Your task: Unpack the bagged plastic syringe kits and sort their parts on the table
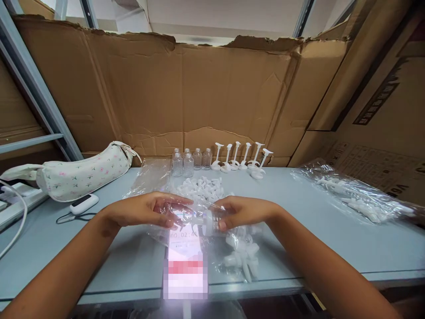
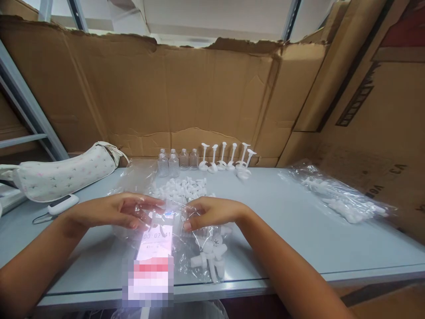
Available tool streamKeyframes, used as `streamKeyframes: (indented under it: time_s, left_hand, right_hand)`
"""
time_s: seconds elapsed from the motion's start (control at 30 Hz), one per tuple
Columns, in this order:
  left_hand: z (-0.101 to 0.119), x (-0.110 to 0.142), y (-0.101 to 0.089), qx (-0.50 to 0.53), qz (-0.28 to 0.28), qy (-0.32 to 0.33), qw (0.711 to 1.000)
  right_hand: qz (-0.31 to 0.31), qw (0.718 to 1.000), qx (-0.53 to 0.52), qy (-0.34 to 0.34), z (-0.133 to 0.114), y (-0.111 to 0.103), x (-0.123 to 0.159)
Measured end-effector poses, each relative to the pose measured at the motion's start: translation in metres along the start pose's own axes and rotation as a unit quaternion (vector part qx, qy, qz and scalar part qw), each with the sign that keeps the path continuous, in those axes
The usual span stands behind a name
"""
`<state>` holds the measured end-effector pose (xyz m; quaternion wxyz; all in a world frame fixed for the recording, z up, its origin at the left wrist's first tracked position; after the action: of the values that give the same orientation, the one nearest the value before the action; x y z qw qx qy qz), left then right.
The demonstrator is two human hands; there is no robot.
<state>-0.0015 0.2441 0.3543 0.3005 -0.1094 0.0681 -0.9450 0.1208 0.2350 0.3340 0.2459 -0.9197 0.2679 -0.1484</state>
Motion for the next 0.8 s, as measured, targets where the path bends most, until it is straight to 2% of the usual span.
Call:
streamKeyframes:
  time_s: [0.1, 0.2, 0.3, 0.4, 0.5, 0.6, 0.67, 0.8]
  left_hand:
    - [0.001, -0.006, 0.007, -0.041, 0.005, 0.006, 0.999]
    - [0.006, -0.012, 0.015, -0.086, 0.003, 0.038, 0.996]
    - [0.011, -0.015, 0.013, -0.088, 0.028, 0.064, 0.994]
    - [0.014, -0.013, -0.005, -0.070, 0.104, 0.081, 0.989]
    - [0.020, -0.009, -0.034, -0.021, 0.210, 0.132, 0.969]
    - [0.019, -0.007, -0.061, 0.051, 0.298, 0.175, 0.937]
    - [0.013, -0.012, -0.073, 0.087, 0.318, 0.180, 0.927]
    - [0.004, -0.031, -0.079, 0.135, 0.297, 0.163, 0.931]
  right_hand:
    - [0.012, 1.000, 0.013, -0.007, -0.002, -0.002, -0.001]
    - [0.011, 1.000, 0.013, -0.021, -0.006, -0.004, -0.001]
    - [0.020, 1.000, 0.008, -0.023, -0.008, -0.014, 0.009]
    - [0.064, 0.998, -0.004, 0.002, -0.001, -0.039, 0.031]
    - [0.171, 0.985, 0.002, -0.007, 0.005, -0.079, 0.060]
    - [0.264, 0.964, -0.038, -0.008, 0.016, -0.108, 0.079]
    - [0.318, 0.946, -0.065, 0.009, 0.025, -0.120, 0.083]
    - [0.370, 0.925, -0.083, 0.028, 0.035, -0.125, 0.073]
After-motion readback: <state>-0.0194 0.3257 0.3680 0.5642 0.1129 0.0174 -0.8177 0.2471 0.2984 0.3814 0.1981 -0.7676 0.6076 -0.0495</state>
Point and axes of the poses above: each hand's wrist, its own x-axis away from the middle knuckle, its own y-axis out of the palm, z = x × y, the point moved 10 cm from there along -x, towards the middle knuckle, and after that the axes turned 4 degrees about x, right-handed, at the moved point
